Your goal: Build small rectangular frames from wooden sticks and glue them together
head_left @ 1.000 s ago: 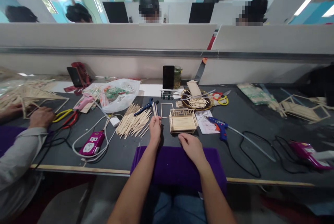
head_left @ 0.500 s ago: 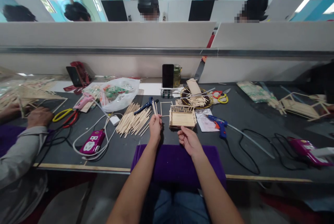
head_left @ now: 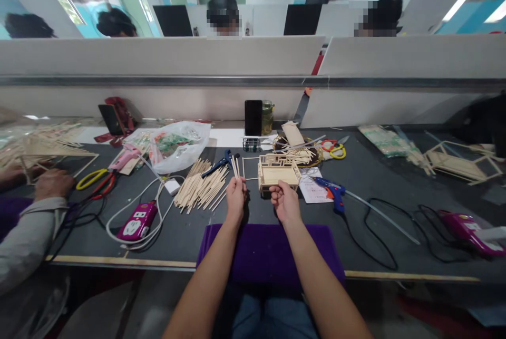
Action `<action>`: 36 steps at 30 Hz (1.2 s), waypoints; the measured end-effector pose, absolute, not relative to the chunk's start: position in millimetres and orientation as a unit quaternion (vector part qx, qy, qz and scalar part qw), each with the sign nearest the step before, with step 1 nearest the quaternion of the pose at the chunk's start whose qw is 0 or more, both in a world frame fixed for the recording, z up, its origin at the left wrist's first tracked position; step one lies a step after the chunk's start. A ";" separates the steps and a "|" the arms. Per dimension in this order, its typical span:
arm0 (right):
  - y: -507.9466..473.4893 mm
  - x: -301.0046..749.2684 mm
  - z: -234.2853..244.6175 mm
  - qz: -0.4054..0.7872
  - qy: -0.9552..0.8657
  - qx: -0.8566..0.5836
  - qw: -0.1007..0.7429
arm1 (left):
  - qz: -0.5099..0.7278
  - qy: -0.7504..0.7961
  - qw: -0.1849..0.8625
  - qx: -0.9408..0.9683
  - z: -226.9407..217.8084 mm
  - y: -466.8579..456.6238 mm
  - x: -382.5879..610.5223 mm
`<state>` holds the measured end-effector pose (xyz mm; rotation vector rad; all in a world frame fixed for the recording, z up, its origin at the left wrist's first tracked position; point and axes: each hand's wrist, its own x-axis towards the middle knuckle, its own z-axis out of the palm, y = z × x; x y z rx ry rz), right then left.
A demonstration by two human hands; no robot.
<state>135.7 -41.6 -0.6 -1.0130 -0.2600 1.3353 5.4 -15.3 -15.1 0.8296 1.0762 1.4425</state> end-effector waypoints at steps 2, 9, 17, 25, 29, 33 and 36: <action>-37.0 135.6 -3.2 0.586 -0.116 -0.452 0.662 | 0.608 0.458 0.542 0.356 -15.3 -15.3 5.7; -27.2 137.7 -6.3 0.595 -0.114 -0.434 0.667 | 0.587 0.469 0.535 0.386 -13.1 -16.9 4.8; -62.7 132.9 -17.7 0.546 -0.119 -0.453 0.694 | 0.567 0.421 0.581 0.404 4.8 -23.1 -0.5; -63.1 128.5 17.1 0.334 -0.529 -0.453 0.636 | 0.439 0.339 0.605 0.571 13.5 -43.3 -8.2; -53.1 130.5 21.8 0.285 -0.645 -0.398 0.586 | 0.407 0.354 0.544 0.643 2.5 -45.6 -4.6; -56.4 132.7 11.9 0.268 -0.657 -0.410 0.573 | 0.405 0.370 0.514 0.660 -4.3 -43.7 -1.5; -57.2 132.3 5.9 0.278 -0.648 -0.434 0.561 | 0.404 0.395 0.499 0.658 -7.3 -41.7 -1.2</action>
